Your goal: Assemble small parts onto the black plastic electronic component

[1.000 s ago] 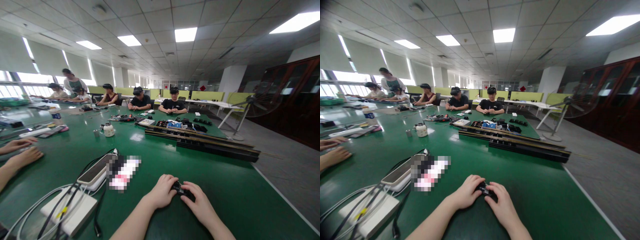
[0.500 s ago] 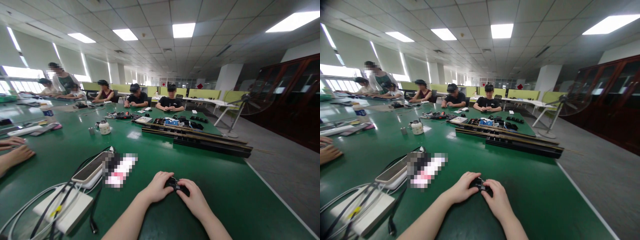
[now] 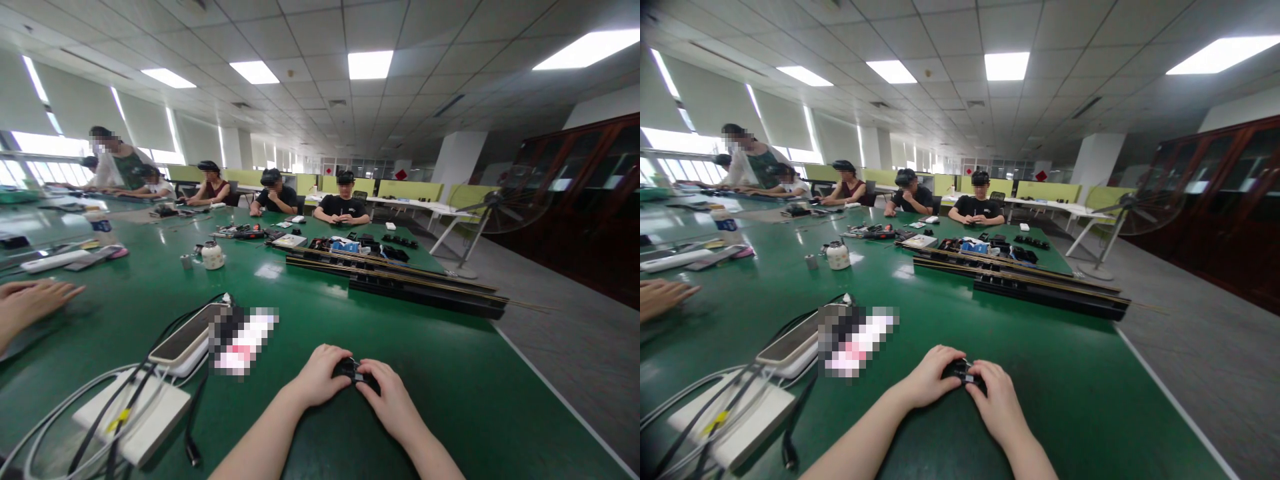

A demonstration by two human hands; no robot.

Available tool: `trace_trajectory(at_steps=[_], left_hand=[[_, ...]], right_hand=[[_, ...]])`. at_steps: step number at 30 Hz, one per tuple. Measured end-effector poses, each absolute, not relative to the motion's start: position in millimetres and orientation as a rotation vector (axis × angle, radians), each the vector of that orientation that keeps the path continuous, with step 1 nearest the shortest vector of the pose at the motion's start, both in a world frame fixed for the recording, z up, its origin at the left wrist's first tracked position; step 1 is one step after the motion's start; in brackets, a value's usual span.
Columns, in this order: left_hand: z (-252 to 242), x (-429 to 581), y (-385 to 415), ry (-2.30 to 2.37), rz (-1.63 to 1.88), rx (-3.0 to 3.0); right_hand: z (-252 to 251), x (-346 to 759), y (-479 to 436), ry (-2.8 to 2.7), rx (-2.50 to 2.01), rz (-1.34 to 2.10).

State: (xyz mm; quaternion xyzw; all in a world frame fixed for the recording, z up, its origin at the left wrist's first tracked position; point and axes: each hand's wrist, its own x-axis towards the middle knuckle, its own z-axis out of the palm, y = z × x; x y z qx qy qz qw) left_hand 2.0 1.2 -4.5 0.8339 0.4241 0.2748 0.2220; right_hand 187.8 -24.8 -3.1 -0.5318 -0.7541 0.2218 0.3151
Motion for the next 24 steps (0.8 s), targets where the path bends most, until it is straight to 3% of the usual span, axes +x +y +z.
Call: trace_trajectory(at_steps=[24], left_hand=[[-11.7,-0.3,4.1,1.195,0.743,2.244]], right_hand=[[-8.4,206.9,-11.2,-0.84,-1.102,1.21]])
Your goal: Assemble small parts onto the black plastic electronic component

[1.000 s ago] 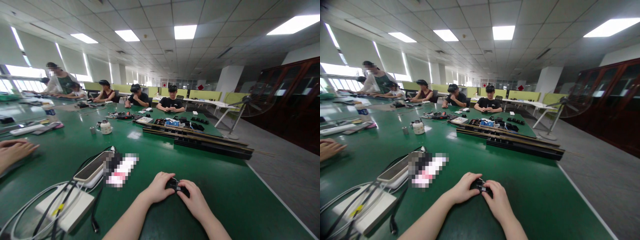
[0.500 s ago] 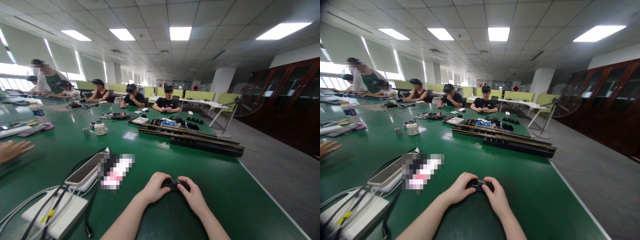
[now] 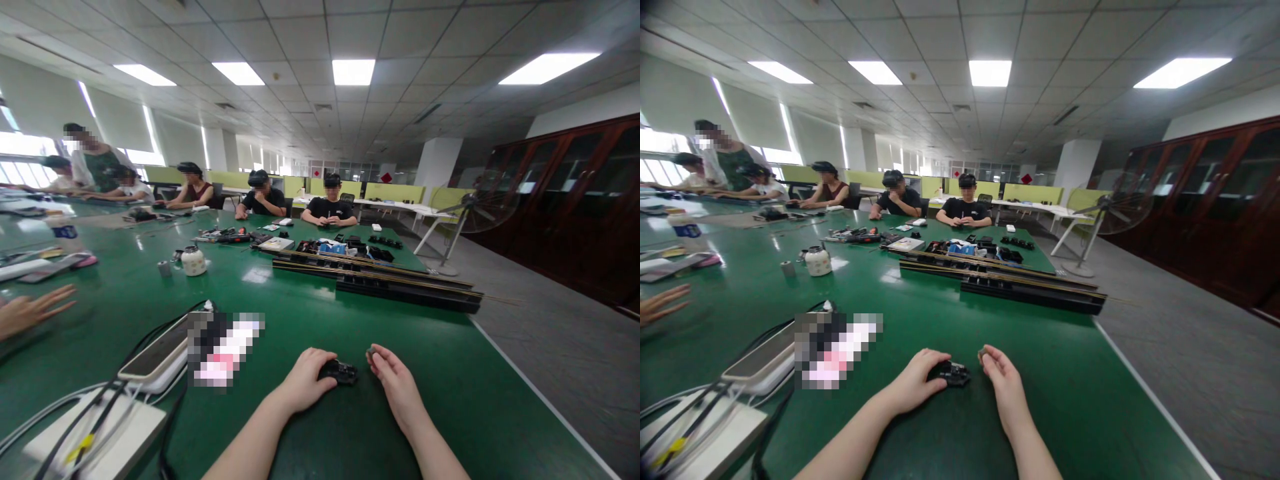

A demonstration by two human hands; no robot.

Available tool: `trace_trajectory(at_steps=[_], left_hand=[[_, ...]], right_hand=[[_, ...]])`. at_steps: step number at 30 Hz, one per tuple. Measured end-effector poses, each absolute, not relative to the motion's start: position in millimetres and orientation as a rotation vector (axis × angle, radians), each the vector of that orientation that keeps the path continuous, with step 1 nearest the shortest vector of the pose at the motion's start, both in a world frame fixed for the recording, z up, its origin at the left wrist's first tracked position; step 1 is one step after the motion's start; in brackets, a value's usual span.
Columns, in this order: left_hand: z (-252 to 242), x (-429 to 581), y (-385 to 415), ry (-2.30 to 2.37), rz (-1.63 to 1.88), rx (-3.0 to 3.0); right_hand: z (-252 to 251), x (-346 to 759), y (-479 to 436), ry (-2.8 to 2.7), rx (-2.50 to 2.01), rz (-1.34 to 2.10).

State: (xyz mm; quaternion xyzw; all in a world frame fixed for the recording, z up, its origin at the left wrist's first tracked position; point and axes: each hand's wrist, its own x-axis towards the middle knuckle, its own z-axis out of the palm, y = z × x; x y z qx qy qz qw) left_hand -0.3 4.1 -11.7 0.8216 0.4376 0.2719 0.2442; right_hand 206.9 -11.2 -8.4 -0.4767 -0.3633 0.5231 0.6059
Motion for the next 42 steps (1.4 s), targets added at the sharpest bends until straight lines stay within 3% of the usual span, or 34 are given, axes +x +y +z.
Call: trace_trajectory(at_steps=[15,42], left_hand=[[-16.1,-0.4,5.5,1.188,0.771,2.24],[-12.0,-0.5,4.4,1.197,0.765,2.213]], right_hand=[[-5.6,215.2,-9.8,-0.532,-0.922,1.348],[-9.6,220.5,-6.9,-0.453,-0.875,1.386]])
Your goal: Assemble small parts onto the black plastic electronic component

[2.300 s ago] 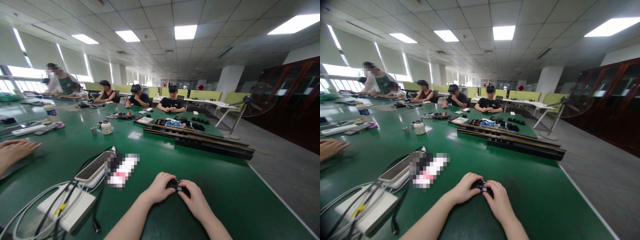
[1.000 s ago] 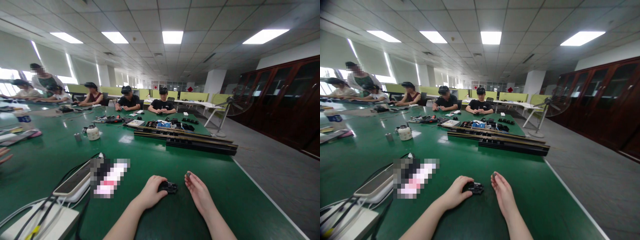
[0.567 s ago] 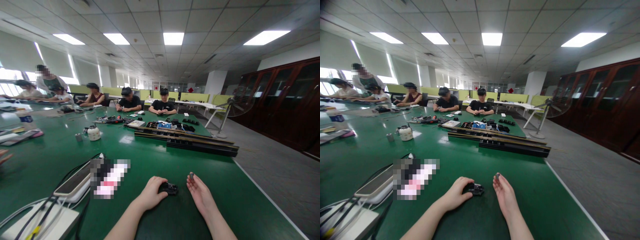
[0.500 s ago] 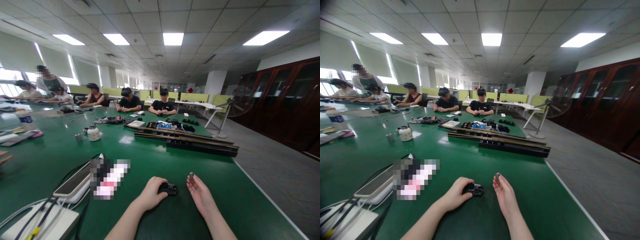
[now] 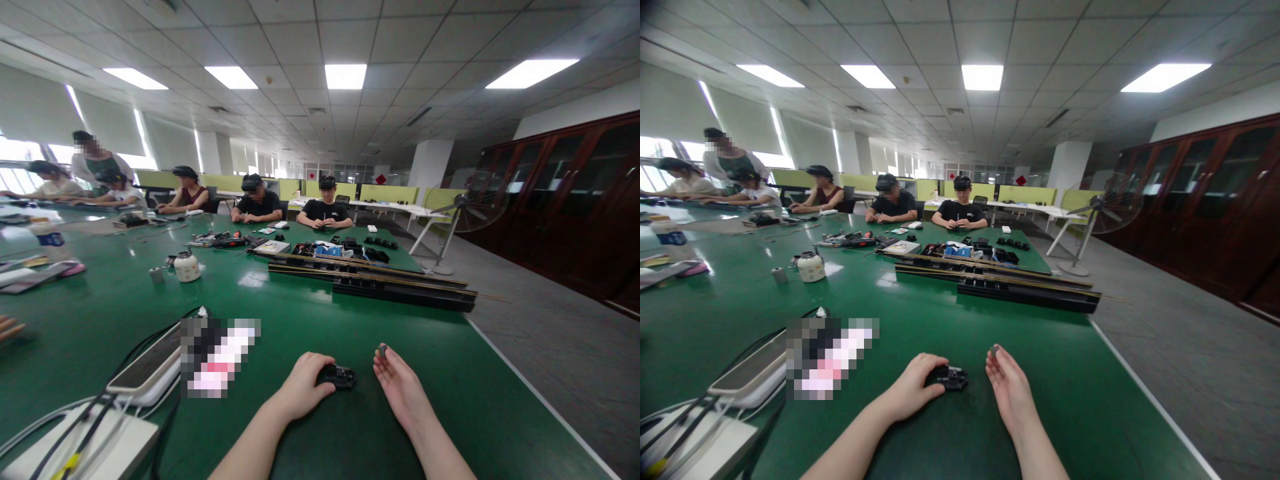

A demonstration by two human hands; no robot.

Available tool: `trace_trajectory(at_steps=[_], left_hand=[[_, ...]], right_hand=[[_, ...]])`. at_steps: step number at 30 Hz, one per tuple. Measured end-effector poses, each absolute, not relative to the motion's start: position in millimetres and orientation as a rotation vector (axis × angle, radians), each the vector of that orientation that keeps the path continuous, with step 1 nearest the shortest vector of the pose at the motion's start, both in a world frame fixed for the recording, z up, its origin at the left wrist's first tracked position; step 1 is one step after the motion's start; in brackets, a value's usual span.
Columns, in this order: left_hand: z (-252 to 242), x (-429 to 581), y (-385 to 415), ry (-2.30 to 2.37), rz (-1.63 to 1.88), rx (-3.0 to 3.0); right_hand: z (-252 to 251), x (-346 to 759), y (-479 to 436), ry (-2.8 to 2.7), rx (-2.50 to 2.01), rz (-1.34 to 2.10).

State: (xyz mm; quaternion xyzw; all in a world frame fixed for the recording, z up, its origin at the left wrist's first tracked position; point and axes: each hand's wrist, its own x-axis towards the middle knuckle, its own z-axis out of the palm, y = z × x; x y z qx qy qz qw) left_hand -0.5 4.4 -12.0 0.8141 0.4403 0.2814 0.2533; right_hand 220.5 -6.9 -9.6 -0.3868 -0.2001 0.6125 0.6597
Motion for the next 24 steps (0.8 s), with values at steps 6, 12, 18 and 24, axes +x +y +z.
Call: trace_trajectory(at_steps=[6,12,18,24], left_hand=[[-10.0,-0.6,3.6,1.205,0.736,2.212],[-14.2,0.2,5.6,1.201,0.754,2.239],[-15.4,0.2,5.5,1.203,0.765,2.247],[-12.0,0.5,3.9,1.208,0.739,2.245]], right_hand=[[-11.2,220.3,-6.3,-0.538,-0.927,1.313],[-6.7,215.5,-9.5,-0.577,-0.941,1.309],[-4.9,207.9,-11.2,-0.692,-1.028,1.243],[-3.3,201.0,-14.3,-0.954,-1.189,1.103]])
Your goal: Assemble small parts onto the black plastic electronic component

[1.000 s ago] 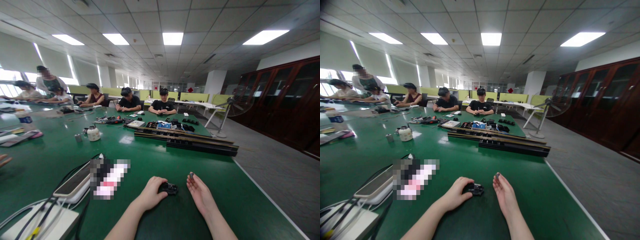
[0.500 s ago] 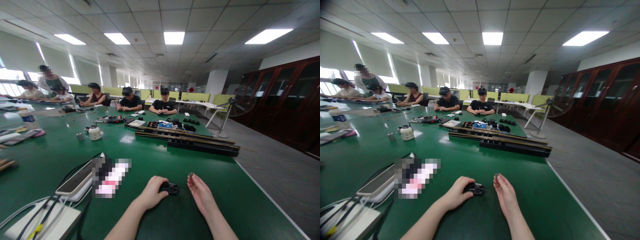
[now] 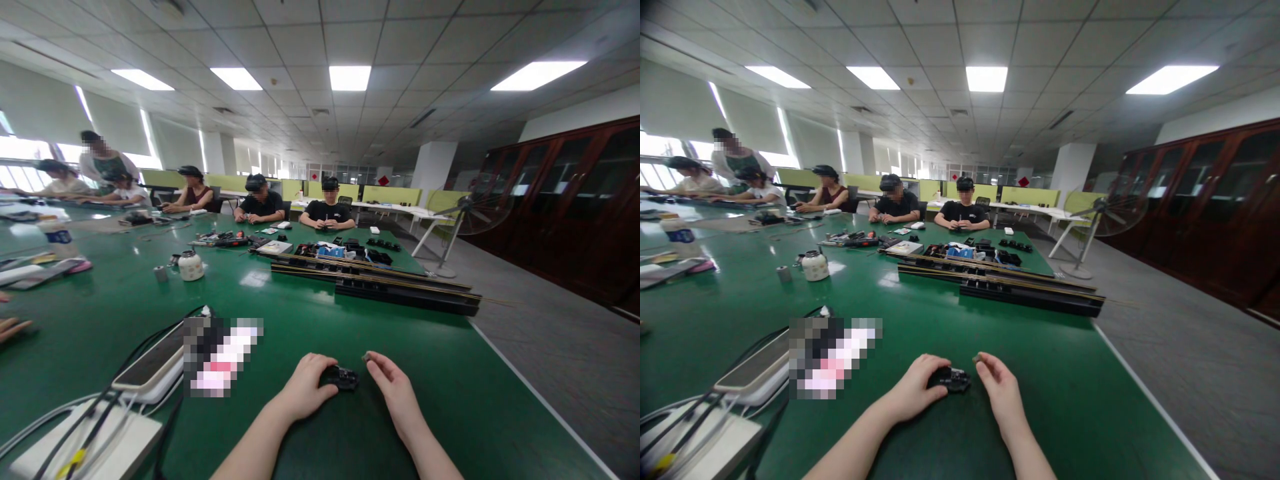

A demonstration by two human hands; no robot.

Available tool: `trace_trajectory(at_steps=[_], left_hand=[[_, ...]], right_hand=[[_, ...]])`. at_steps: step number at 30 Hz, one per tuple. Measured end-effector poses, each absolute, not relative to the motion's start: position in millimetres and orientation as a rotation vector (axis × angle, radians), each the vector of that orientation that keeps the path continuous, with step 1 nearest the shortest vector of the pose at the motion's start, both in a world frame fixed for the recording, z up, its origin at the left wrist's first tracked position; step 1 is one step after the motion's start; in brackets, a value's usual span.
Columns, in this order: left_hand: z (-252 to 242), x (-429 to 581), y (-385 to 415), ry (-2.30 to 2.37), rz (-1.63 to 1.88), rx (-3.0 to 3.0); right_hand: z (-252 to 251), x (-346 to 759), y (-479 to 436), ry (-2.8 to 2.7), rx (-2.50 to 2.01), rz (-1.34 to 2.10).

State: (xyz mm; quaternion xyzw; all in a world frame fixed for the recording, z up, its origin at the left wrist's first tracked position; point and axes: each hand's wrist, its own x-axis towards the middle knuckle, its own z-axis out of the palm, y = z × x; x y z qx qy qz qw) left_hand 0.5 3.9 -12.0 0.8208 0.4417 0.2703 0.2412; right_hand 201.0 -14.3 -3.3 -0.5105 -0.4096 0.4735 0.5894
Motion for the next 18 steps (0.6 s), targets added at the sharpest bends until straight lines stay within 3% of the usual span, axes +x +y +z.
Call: trace_trajectory(at_steps=[18], left_hand=[[-9.1,2.4,2.3,1.201,0.743,2.244]], right_hand=[[-6.5,190.7,-21.2,-1.685,-1.302,0.836]])
